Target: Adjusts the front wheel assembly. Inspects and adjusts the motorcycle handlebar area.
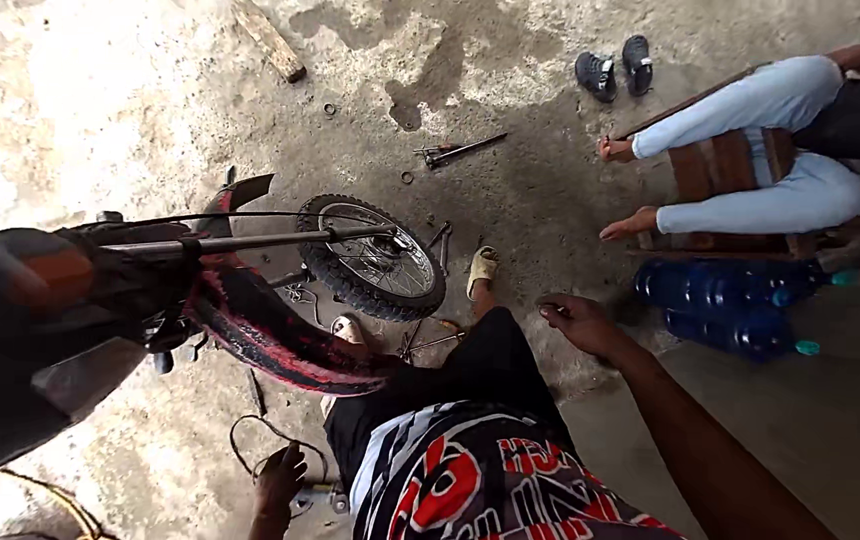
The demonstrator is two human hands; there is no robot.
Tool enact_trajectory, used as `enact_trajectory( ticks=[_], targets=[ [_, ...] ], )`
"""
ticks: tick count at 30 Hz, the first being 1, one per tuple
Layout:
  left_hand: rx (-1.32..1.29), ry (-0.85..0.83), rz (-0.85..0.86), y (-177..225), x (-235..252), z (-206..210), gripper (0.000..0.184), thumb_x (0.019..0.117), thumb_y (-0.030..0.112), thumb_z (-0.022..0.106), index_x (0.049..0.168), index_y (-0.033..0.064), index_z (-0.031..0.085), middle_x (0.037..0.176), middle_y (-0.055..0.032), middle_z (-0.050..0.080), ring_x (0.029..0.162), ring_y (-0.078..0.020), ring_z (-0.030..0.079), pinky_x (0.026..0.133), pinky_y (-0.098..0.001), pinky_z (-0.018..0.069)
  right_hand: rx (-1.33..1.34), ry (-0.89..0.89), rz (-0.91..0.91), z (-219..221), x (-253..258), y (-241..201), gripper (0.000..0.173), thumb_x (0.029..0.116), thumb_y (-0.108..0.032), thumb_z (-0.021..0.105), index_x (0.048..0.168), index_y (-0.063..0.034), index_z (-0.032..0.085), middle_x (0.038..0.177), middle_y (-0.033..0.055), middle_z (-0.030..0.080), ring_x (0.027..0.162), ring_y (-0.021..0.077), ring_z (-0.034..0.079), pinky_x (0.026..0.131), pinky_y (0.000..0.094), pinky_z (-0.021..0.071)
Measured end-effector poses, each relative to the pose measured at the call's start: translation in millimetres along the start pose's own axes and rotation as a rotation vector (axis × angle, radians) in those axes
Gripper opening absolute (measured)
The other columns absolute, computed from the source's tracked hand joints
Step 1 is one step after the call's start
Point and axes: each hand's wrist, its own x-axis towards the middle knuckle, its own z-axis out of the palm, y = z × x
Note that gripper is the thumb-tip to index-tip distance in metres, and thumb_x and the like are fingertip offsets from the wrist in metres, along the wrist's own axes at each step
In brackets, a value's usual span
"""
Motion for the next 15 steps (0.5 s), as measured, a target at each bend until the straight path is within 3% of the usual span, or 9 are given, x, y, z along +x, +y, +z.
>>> enact_trajectory(
  ticks=[2,5,8,12,15],
  targets=[
    [0.018,0.021,-0.067,-24.0,-37.6,42.9,0.051,0.1083,0.039,0.051,0.14,-0.0004,0.054,0.125,-0.0249,0.065,0.105,-0.0365,0.067,0.089,-0.0562,0.0539,-0.017,-0.069,-0.006,-34.5,49.4,26.9,0.039,0.1067,-0.038,0.053,0.132,-0.0118,0.067,0.117,0.0109,0.072,0.099,0.0231,0.072,0.093,0.0475,0.0577],
    [0.041,0.019,-0.187,-53.6,-107.5,134.3,0.053,0.1075,0.039,0.052,0.139,-0.003,0.053,0.123,-0.0268,0.066,0.107,-0.0385,0.068,0.09,-0.0576,0.0547,-0.167,-0.155,-0.05,-104.9,145.1,56.4,0.04,0.1074,-0.038,0.051,0.134,-0.0111,0.066,0.122,0.0149,0.07,0.11,0.0297,0.068,0.1,0.0552,0.052],
    [0.245,0.016,-0.166,-70.9,-162.2,194.7,0.046,0.1027,0.04,0.061,0.127,0.0005,0.066,0.115,-0.0238,0.071,0.101,-0.0385,0.071,0.09,-0.0598,0.0557,-0.197,-0.174,-0.019,-160.0,199.3,100.5,0.039,0.1081,-0.036,0.051,0.131,-0.0099,0.066,0.121,0.0174,0.07,0.11,0.0337,0.068,0.1,0.0592,0.0513],
    [0.033,0.167,-0.078,-53.1,-205.2,231.8,0.042,0.105,0.037,0.057,0.129,0.0028,0.065,0.112,-0.0211,0.072,0.098,-0.0357,0.071,0.086,-0.0592,0.0571,-0.061,-0.192,0.159,-212.3,234.3,140.1,0.038,0.1093,-0.032,0.051,0.133,-0.0046,0.063,0.121,0.0184,0.069,0.103,0.0297,0.07,0.093,0.0507,0.0557],
    [-0.211,0.299,-0.057,-36.7,-229.9,248.0,0.046,0.1056,0.037,0.056,0.133,0.0011,0.06,0.119,-0.0218,0.069,0.102,-0.0342,0.07,0.085,-0.0555,0.0577,-0.321,-0.283,0.191,-242.0,246.0,160.3,0.042,0.1084,-0.038,0.05,0.132,-0.007,0.065,0.124,0.0215,0.067,0.111,0.0363,0.066,0.098,0.0583,0.0505]
  ],
)
